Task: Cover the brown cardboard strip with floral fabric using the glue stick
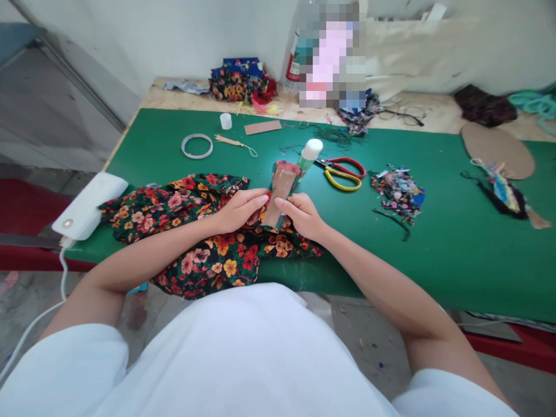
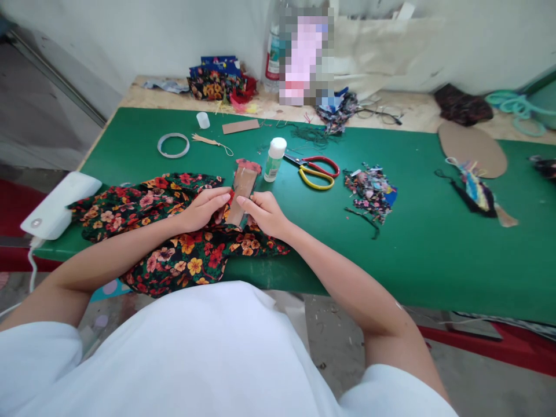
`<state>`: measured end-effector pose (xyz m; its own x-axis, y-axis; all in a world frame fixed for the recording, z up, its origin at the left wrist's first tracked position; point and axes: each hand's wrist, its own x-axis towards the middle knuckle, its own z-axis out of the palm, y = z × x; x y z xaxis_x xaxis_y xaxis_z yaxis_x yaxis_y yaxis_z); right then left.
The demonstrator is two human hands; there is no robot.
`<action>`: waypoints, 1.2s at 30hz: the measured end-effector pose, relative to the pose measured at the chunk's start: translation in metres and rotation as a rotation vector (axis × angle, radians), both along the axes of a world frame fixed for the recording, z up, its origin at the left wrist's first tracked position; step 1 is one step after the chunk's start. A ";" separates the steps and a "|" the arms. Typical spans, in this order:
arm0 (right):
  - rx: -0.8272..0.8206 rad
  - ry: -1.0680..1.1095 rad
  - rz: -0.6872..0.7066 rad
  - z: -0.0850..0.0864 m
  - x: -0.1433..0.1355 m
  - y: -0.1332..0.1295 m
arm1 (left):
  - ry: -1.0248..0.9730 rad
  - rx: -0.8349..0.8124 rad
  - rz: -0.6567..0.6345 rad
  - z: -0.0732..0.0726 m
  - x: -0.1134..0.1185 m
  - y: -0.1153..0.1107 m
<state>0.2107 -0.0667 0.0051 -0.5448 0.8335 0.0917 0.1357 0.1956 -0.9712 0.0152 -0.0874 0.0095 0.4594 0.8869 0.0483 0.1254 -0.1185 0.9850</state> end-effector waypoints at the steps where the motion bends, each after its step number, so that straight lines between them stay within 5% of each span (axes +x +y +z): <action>1: 0.004 0.007 0.000 0.000 0.000 0.000 | -0.014 -0.009 -0.014 -0.001 0.000 0.000; 12: 0.111 -0.067 0.018 0.000 0.001 0.000 | 0.100 0.115 -0.029 0.001 -0.002 0.000; 22: -0.016 0.030 0.078 0.001 0.000 -0.001 | -0.118 -0.110 0.035 -0.003 0.001 0.000; 28: -0.033 0.039 0.140 0.002 0.000 -0.001 | -0.177 -0.105 0.011 -0.007 0.001 0.002; 36: 0.052 -0.040 0.187 -0.003 0.004 0.000 | 0.031 0.143 -0.036 -0.006 -0.001 0.002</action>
